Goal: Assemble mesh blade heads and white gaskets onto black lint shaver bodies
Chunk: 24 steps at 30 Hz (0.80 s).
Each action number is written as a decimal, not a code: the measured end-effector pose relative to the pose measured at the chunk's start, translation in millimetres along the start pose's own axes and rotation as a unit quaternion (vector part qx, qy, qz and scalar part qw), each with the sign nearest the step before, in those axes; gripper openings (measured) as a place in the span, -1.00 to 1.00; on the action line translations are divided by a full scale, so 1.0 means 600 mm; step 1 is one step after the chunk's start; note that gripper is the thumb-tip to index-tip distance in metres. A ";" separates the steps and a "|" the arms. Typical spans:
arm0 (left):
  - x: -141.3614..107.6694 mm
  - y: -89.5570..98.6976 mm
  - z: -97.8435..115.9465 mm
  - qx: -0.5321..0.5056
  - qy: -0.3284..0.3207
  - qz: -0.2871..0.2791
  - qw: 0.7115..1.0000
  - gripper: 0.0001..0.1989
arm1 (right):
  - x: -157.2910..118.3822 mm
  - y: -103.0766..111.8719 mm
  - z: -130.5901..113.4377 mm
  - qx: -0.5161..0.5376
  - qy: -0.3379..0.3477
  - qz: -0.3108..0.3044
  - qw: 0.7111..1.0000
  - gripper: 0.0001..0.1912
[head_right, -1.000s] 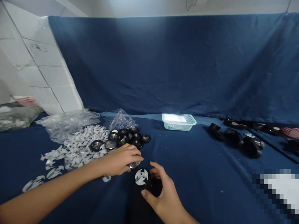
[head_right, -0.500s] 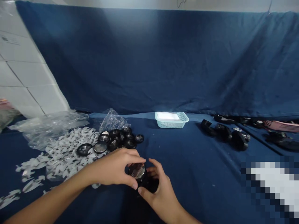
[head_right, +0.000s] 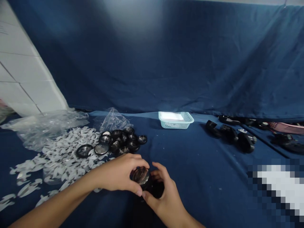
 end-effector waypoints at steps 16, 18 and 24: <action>-0.005 -0.014 -0.008 -0.115 0.012 -0.006 0.993 -0.45 | 0.000 -0.002 -0.001 -0.017 0.031 0.010 0.999 -0.31; -0.012 -0.021 -0.012 -0.133 0.018 0.017 0.991 -0.47 | 0.001 -0.001 0.000 0.021 0.015 -0.006 1.000 -0.28; -0.038 -0.050 -0.024 -0.226 0.051 0.101 0.968 -0.47 | -0.007 0.013 -0.013 0.197 -0.144 -0.070 0.967 -0.24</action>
Point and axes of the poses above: each hand's wrist, its own x-axis towards the middle knuckle, its own y-axis out of the back of the hand, z = x × y, the point moved 3 cm from there along x, towards the middle knuckle, and after that the axes turned 8 degrees about z, right-handed, at the moved point
